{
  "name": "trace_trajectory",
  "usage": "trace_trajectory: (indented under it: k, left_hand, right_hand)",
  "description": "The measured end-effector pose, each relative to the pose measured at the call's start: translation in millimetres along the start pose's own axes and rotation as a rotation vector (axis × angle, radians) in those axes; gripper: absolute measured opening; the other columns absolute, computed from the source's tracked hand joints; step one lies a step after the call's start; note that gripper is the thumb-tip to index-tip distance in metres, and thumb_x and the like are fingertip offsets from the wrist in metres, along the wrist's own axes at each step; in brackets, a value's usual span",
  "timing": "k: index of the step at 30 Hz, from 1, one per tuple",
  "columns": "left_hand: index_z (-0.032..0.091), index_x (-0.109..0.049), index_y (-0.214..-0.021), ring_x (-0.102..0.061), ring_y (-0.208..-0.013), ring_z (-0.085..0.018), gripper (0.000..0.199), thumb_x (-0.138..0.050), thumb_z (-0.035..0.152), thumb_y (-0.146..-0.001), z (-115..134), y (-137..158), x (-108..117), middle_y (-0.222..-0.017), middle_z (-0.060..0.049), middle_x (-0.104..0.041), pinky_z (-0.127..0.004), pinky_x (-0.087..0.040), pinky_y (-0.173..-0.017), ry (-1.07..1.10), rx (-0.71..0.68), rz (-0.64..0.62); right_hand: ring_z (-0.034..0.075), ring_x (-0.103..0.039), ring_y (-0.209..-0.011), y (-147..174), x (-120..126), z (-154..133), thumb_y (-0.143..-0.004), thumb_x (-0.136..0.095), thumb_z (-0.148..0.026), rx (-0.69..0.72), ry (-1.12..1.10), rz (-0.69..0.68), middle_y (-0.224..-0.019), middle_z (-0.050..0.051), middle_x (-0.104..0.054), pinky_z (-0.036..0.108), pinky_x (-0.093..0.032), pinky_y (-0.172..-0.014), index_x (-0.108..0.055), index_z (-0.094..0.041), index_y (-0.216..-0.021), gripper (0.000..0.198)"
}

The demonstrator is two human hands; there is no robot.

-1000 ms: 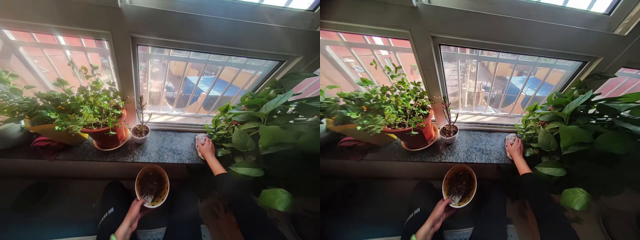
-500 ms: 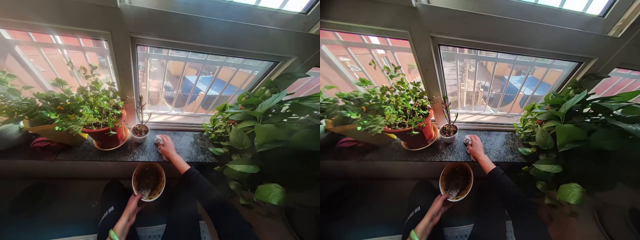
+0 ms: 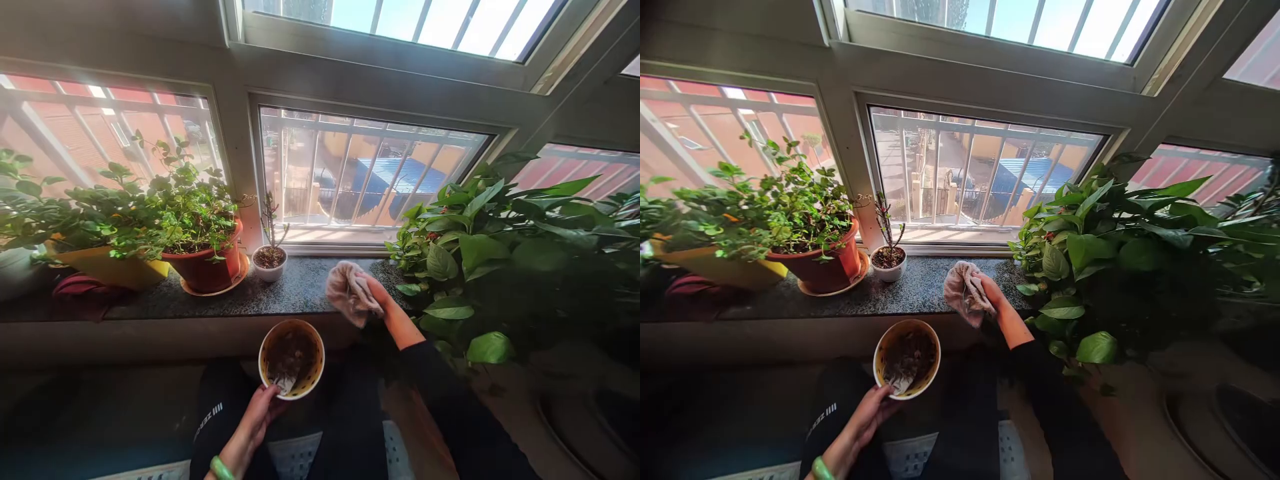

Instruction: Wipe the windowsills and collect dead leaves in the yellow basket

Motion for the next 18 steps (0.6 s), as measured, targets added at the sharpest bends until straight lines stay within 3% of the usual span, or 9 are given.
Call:
trace_trajectory:
  k: [4, 8, 12, 15, 18]
  left_hand:
    - [0.014, -0.060, -0.083, -0.073, -0.065, -0.016, 0.014, -0.060, 0.000, -0.084, 2.5, 10.3, -6.0, -0.077, -0.007, -0.076, -0.038, -0.060, -0.089, 0.006, -0.006, 0.015]
    - [0.014, -0.059, -0.080, -0.071, -0.063, -0.016, 0.014, -0.060, 0.000, -0.084, 1.7, 11.6, -5.3, -0.076, -0.007, -0.075, -0.038, -0.060, -0.089, 0.006, -0.013, 0.012]
    - [0.015, -0.059, -0.080, -0.073, -0.066, -0.017, 0.015, -0.066, 0.002, -0.079, -2.8, 4.3, 1.1, -0.078, -0.007, -0.075, -0.039, -0.060, -0.088, 0.009, -0.020, 0.011]
    - [0.015, -0.060, -0.081, -0.073, -0.066, -0.018, 0.014, -0.067, 0.004, -0.078, -5.8, -1.6, 5.0, -0.078, -0.007, -0.075, -0.038, -0.060, -0.087, 0.017, -0.028, 0.015]
    - [0.015, -0.061, -0.084, -0.073, -0.066, -0.017, 0.014, -0.066, 0.003, -0.078, -8.0, -4.2, 6.1, -0.080, -0.007, -0.076, -0.036, -0.060, -0.085, 0.013, -0.020, 0.005]
  right_hand:
    - [0.023, -0.069, -0.067, -18.3, 60.8, 28.8, -0.075, -0.058, -0.043, -0.148, 0.000, 0.103, -0.071, 0.004, -0.072, 0.035, -0.058, -0.066, -0.067, -0.020, -0.083, 0.025]
    - [0.024, -0.070, -0.088, -19.0, 94.7, 30.6, -0.061, -0.057, -0.024, -0.139, 0.074, 0.245, -0.091, 0.004, -0.078, 0.039, -0.057, -0.084, -0.072, -0.022, -0.091, 0.033]
    - [0.025, -0.067, -0.097, -21.5, 117.7, 15.3, -0.058, -0.051, -0.019, -0.100, 0.150, 0.321, -0.098, 0.005, -0.078, 0.043, -0.052, -0.097, -0.075, -0.022, -0.090, 0.040]
    - [0.025, -0.068, -0.096, -26.8, 127.8, -5.8, -0.057, -0.053, -0.018, -0.073, 0.156, 0.288, -0.101, 0.005, -0.077, 0.041, -0.054, -0.096, -0.075, -0.021, -0.093, 0.042]
    - [0.023, -0.070, -0.088, -32.9, 124.5, -28.8, -0.059, -0.063, -0.020, -0.122, 0.005, 0.111, -0.101, 0.006, -0.077, 0.037, -0.058, -0.084, -0.073, -0.020, -0.102, 0.044]
Point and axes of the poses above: each hand's wrist, its own y-axis away from the middle knuckle, its own x-axis out of the back of the hand, z = x × y, the point moved 8 cm from there along -y, towards the middle knuckle
